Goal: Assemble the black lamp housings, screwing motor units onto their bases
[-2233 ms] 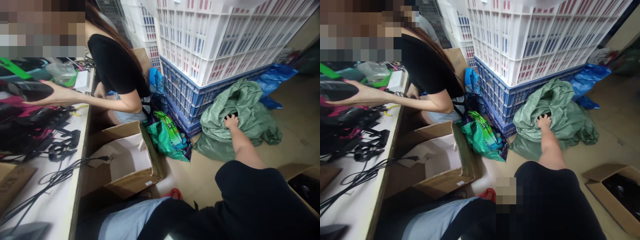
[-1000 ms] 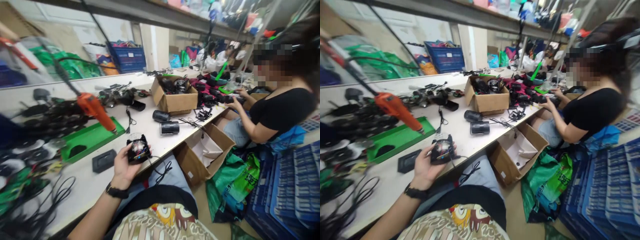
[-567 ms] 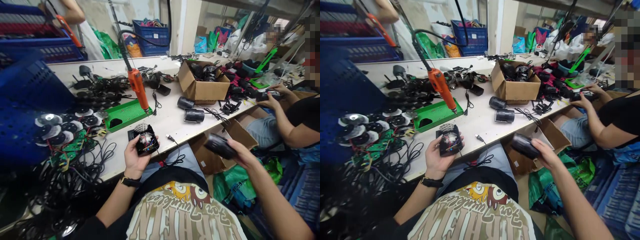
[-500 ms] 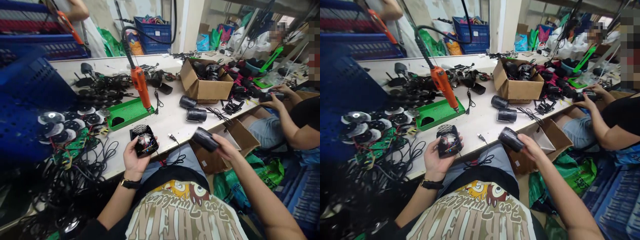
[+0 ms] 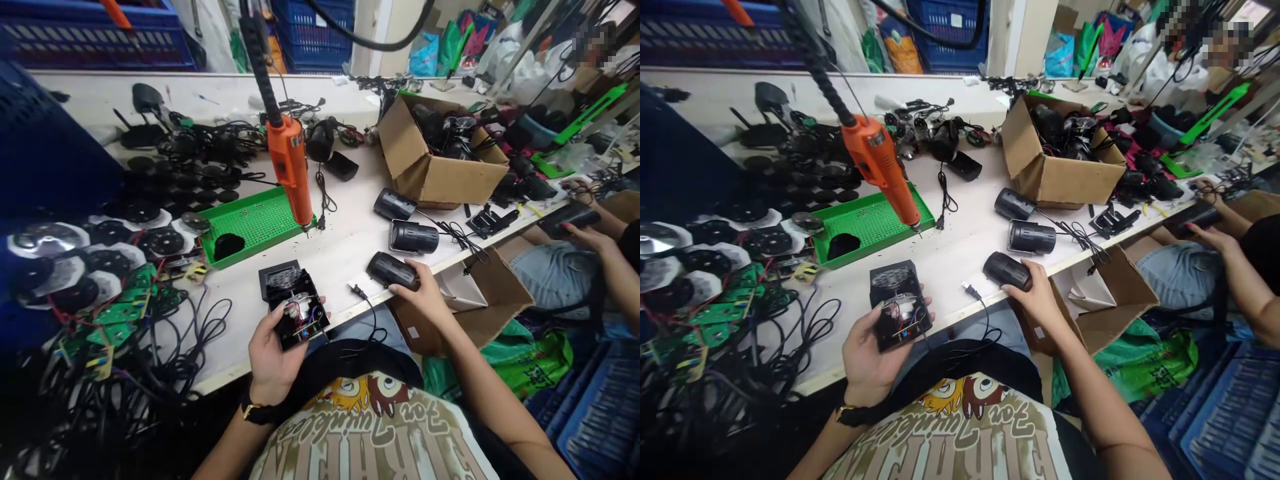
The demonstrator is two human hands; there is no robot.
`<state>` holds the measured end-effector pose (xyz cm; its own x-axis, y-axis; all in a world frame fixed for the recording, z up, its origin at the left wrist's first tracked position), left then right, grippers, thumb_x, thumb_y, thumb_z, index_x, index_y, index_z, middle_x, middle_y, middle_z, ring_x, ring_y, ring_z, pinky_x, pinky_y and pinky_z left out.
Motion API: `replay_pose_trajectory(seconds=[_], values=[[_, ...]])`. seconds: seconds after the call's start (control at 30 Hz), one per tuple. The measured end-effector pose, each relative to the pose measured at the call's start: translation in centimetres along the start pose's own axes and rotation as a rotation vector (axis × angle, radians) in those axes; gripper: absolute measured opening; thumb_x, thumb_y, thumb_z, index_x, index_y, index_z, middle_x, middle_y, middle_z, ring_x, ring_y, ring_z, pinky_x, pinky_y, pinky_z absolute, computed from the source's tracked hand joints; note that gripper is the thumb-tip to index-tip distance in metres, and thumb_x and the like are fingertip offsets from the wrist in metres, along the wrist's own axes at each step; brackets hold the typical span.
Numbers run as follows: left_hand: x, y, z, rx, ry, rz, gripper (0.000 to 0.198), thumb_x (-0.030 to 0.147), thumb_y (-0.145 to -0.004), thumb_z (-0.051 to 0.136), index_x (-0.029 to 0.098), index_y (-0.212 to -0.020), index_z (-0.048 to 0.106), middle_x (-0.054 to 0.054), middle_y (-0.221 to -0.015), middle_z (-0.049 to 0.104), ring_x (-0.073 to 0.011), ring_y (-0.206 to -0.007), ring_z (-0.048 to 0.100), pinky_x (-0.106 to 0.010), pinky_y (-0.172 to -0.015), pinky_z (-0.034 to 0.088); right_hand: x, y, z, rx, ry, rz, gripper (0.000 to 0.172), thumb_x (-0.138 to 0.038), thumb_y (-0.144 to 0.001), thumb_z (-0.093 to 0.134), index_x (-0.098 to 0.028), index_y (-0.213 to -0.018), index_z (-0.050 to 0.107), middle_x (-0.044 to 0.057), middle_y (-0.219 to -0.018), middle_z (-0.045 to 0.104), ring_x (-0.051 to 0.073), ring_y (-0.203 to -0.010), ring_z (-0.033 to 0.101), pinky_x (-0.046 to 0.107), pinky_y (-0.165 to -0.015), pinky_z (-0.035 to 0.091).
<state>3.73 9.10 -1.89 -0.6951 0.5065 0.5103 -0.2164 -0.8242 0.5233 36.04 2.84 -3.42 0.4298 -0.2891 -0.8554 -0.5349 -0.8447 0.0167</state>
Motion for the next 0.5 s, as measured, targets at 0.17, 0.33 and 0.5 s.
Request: replay_pose_trajectory(seconds=[0.17,0.33,0.5], values=[[-0.5,-1.1,0.7,-0.065,-0.044,-0.034,0.049,0.032,-0.075,0.08,0.015,-0.121,0.074,-0.016,-0.108,0.08,-0.0394,-0.099,0.078,-0.062,-0.095,0.063,-1.1,1.5,1.0,0.004,0.365,-0.179,0.071,-0.058,-0.082,0.078,-0.023,-0.14,0.059,0.016,-0.137,0.062,0.041,-0.131,0.052,0.062,-0.114,0.045],[-0.7,-1.6,1.2,-0.057,-0.058,-0.02,0.051,0.031,-0.074,0.081,0.015,-0.121,0.073,-0.015,-0.114,0.079,-0.0376,-0.1,0.078,-0.06,-0.098,0.063,-1.2,2.2,0.9,-0.002,0.433,-0.216,0.072,-0.065,-0.088,0.069,-0.022,-0.144,0.057,0.018,-0.139,0.063,0.042,-0.13,0.053,0.064,-0.113,0.044],[-0.3,-1.3,1.2,-0.047,-0.036,0.032,0.051,0.027,-0.074,0.081,0.019,-0.123,0.072,-0.012,-0.117,0.078,-0.0393,-0.109,0.076,-0.06,-0.099,0.061,-2.1,2.2,0.5,-0.036,-0.183,0.054,0.07,-0.073,-0.087,0.063,-0.025,-0.136,0.059,0.013,-0.143,0.065,0.035,-0.132,0.059,0.056,-0.116,0.046]])
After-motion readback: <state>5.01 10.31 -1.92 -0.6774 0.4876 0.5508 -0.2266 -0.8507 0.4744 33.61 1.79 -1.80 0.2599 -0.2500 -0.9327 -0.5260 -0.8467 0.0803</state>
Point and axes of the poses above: each hand's wrist, its own y-axis away from the middle knuckle, its own z-axis out of the palm, x = y × z, the point moved 7 cm from there along -y, towards the middle knuckle
